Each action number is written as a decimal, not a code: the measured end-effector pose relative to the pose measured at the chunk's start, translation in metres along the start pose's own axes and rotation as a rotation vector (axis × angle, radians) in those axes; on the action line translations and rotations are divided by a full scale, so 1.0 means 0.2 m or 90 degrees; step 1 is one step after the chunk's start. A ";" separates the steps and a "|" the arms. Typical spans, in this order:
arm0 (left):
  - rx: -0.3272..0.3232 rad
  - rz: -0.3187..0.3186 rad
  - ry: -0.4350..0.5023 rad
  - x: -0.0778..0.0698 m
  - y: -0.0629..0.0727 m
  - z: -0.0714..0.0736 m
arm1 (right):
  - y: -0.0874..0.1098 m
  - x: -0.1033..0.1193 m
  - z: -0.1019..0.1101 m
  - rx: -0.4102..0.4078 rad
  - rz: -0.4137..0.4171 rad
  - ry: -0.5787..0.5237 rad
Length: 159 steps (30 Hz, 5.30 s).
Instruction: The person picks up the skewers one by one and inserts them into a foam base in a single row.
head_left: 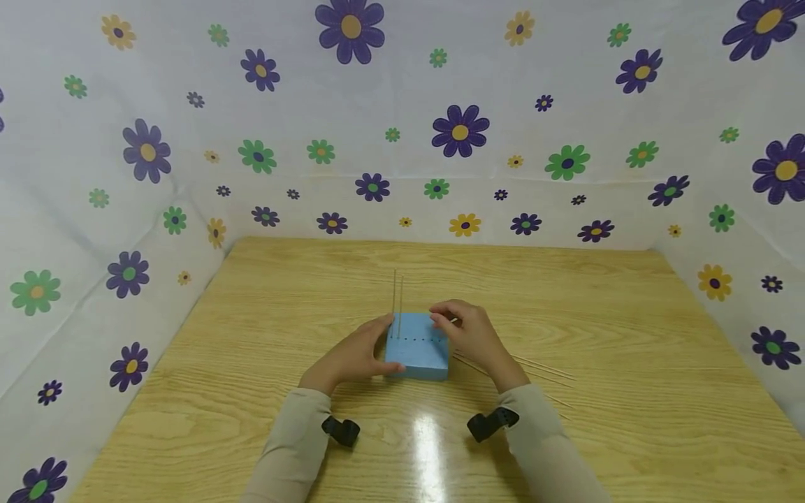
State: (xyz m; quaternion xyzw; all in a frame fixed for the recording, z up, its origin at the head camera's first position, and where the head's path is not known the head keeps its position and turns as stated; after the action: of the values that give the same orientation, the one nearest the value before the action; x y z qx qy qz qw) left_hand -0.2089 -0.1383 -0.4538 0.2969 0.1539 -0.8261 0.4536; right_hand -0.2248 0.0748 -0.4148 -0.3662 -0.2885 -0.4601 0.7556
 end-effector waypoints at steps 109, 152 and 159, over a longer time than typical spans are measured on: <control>0.008 0.008 0.011 -0.02 0.01 0.01 | 0.28 -0.45 0.42 0.149 -0.175 0.229; 0.013 0.013 0.010 0.00 0.01 0.00 | 0.24 -0.33 0.50 -0.046 -0.114 0.203; 0.012 0.014 0.010 0.00 0.00 0.00 | 0.22 -0.29 0.51 -0.110 -0.071 0.127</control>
State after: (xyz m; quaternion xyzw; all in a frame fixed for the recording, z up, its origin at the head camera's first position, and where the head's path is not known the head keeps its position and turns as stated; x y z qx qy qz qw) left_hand -0.2081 -0.1389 -0.4531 0.3092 0.1464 -0.8201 0.4587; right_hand -0.2178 0.1996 -0.4152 -0.3659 -0.1912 -0.5584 0.7195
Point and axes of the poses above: each hand's wrist, its own y-axis away from the middle knuckle, its own z-axis out of the back of the hand, x = y × z, the point moved 3 cm from there along -y, towards the middle knuckle, and after that the axes turned 7 degrees about -z, right-handed, at the moved point
